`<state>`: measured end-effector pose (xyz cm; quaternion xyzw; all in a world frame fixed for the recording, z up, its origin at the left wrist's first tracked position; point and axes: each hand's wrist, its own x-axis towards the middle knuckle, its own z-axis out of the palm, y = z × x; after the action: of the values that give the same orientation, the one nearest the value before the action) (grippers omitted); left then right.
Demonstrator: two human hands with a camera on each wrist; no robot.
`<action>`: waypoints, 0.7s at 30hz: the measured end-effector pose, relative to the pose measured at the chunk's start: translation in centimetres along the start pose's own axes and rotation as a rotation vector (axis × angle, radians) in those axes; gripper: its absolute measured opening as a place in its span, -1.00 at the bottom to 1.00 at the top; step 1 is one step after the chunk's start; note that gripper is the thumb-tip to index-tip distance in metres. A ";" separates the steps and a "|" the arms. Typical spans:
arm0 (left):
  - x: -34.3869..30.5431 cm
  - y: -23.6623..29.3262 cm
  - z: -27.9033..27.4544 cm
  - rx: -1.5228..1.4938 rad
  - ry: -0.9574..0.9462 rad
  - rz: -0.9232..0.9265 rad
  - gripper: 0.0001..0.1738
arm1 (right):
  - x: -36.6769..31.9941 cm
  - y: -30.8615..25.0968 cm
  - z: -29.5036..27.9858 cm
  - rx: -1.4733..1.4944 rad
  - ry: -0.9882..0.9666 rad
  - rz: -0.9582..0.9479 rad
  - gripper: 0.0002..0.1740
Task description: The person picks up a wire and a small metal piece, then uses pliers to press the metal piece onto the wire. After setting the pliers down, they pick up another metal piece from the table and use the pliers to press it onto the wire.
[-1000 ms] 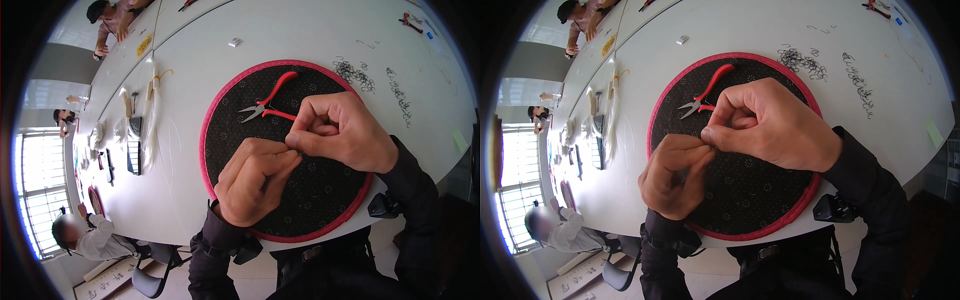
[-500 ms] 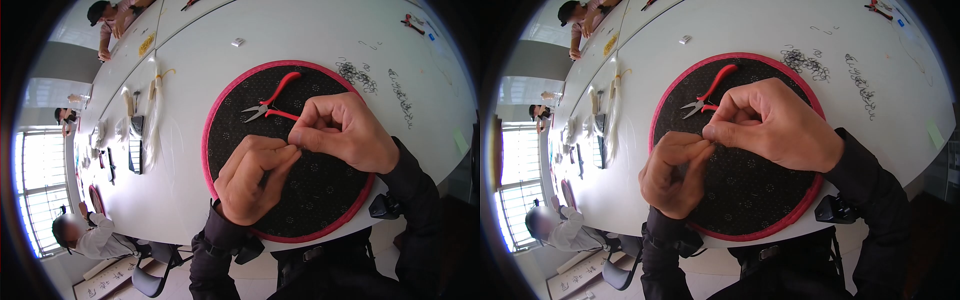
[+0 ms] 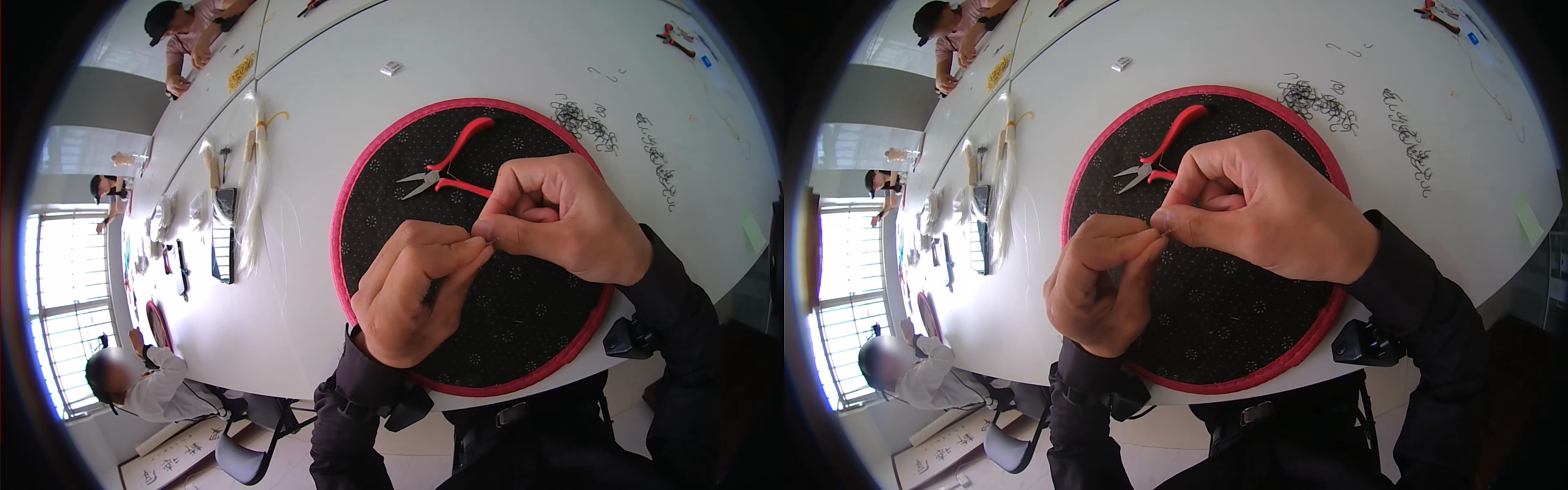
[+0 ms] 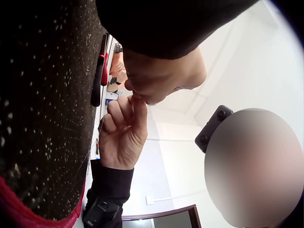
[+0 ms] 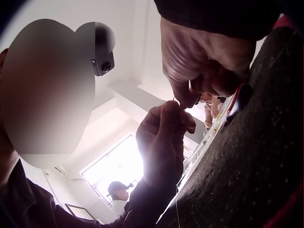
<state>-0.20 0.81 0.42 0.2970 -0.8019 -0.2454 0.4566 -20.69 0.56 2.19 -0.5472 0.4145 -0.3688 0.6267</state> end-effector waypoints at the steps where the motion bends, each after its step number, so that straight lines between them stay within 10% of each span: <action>1: 0.0 0.1 0.0 0.004 -0.001 -0.001 -0.74 | 0.0 0.0 0.0 -0.006 0.001 -0.004 -0.81; 21: 0.0 -0.1 -0.2 0.005 0.034 -0.068 -0.75 | 0.1 -0.2 0.1 0.040 -0.006 -0.019 -0.79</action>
<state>-0.04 0.71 0.42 0.3294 -0.7841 -0.2538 0.4607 -20.59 0.51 2.37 -0.5395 0.3999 -0.3814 0.6352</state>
